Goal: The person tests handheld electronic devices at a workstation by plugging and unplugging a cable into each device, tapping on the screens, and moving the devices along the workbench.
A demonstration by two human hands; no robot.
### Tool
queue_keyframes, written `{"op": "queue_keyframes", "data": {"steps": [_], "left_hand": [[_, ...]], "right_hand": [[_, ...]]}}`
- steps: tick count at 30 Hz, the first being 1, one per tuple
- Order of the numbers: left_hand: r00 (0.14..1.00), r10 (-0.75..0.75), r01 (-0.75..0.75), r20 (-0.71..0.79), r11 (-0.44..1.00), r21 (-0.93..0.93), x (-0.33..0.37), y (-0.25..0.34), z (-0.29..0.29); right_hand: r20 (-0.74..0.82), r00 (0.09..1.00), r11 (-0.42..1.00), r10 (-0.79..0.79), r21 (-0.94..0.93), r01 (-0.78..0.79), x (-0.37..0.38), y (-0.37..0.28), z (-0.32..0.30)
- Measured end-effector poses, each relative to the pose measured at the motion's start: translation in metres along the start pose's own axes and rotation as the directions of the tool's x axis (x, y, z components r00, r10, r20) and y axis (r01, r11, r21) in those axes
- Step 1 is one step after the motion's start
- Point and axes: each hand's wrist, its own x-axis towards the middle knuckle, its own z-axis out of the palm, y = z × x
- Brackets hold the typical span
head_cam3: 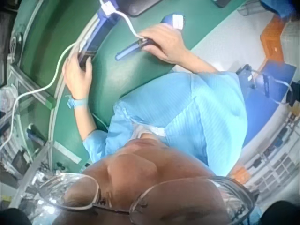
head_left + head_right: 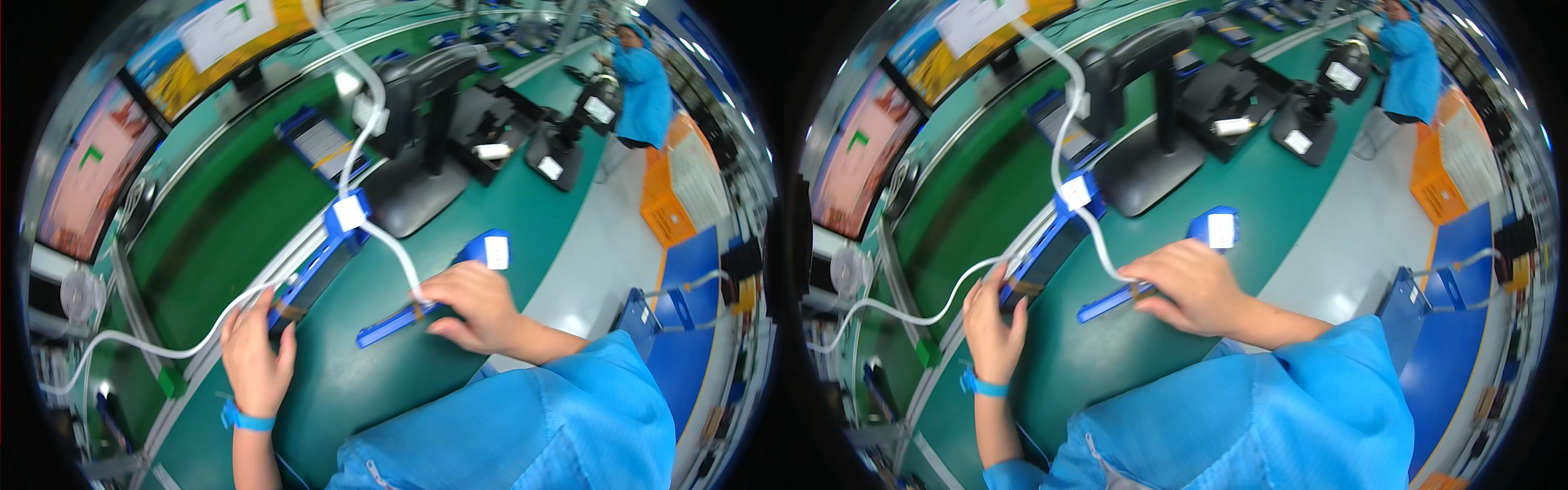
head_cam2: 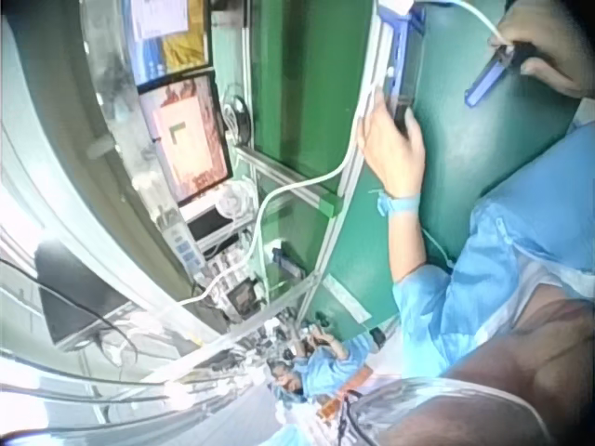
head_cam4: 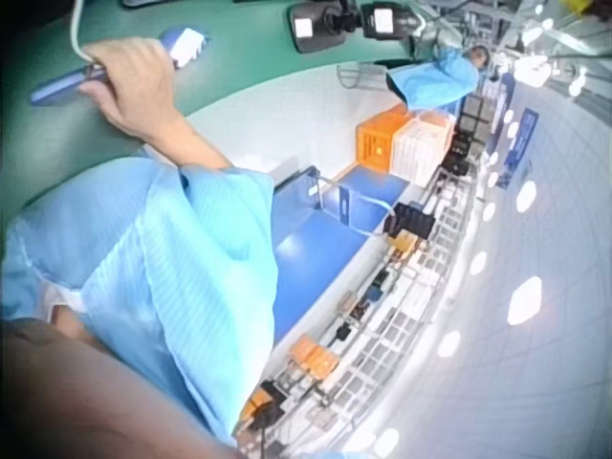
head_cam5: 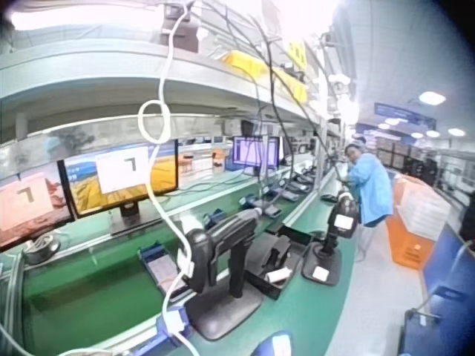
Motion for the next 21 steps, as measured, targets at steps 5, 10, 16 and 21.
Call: {"op": "queue_keyframes", "data": {"steps": [5, 10, 16, 21], "left_hand": [[1.0, 0.003, -0.003, -0.001, 1.0, -0.031, 0.002, 0.0, 0.005], [1.0, 0.005, -0.005, 0.003, 1.0, 0.023, 0.001, -0.004, 0.009], [0.999, -0.025, 0.024, 0.034, 0.999, 0.026, 0.003, 0.004, -0.001], [0.999, 0.035, -0.035, -0.016, 0.998, -0.048, 0.013, 0.009, -0.002]], "right_hand": [[0.01, 1.0, 0.99, -0.013, -0.139, 0.014, -0.006, -0.004, 0.008], [0.023, 0.999, 0.986, -0.044, -0.163, 0.047, -0.008, 0.002, 0.016], [0.008, 1.0, 0.978, 0.006, -0.209, -0.004, -0.003, -0.007, 0.013], [0.019, 1.0, 0.962, 0.003, -0.274, 0.002, -0.007, -0.001, 0.014]]}}
